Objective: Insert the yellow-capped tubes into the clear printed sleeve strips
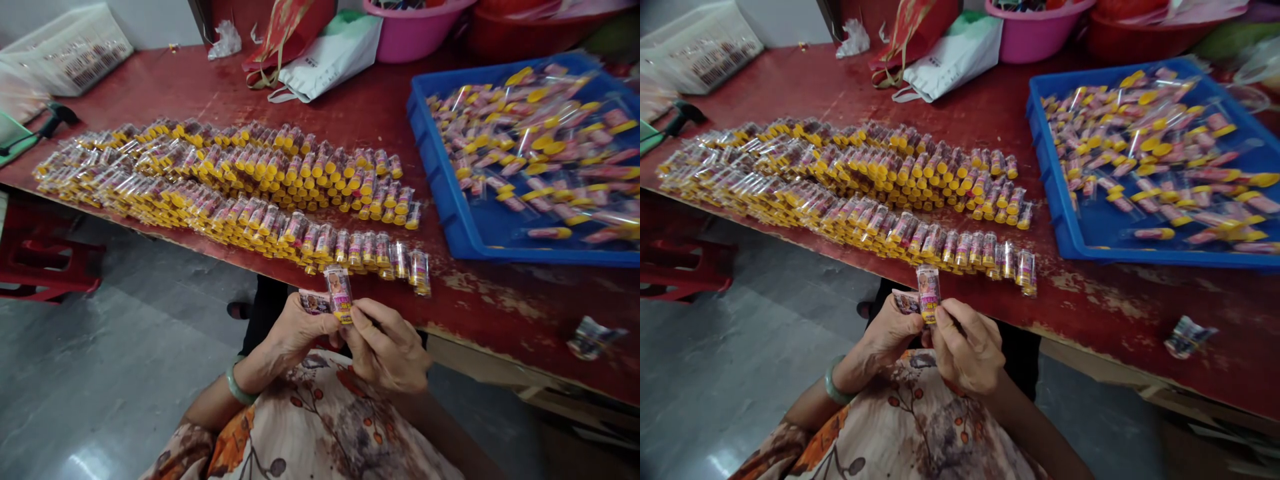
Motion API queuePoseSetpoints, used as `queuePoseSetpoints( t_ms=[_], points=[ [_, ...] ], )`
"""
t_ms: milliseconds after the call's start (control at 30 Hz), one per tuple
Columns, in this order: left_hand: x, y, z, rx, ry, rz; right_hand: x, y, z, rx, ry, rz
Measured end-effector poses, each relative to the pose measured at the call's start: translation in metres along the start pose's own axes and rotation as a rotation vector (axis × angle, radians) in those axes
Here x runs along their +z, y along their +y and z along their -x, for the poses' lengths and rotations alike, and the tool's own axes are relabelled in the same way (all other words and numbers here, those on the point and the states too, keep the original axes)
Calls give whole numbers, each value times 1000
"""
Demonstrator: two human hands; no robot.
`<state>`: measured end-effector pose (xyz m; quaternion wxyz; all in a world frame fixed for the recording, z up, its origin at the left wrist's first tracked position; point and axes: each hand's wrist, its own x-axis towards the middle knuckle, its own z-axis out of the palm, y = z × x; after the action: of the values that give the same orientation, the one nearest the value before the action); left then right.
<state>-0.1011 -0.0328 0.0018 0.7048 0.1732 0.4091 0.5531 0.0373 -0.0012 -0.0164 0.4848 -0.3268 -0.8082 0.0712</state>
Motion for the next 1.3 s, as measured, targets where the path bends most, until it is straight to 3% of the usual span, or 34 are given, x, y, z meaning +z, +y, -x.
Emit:
queuePoseSetpoints(
  t_ms=[233, 433, 800, 1300],
  points=[
    [-5, -5, -1, 7, -3, -17, 2, -2, 0, -100, 100, 49],
    [-6, -6, -1, 16, -5, -15, 1, 1, -3, -114, 21, 45],
    [-5, -4, -1, 9, 2, -28, 0, -4, -6, -72, 83, 23],
    [-6, -8, 2, 11, 39, -67, 0, 1, -2, -111, 61, 21]
  ],
)
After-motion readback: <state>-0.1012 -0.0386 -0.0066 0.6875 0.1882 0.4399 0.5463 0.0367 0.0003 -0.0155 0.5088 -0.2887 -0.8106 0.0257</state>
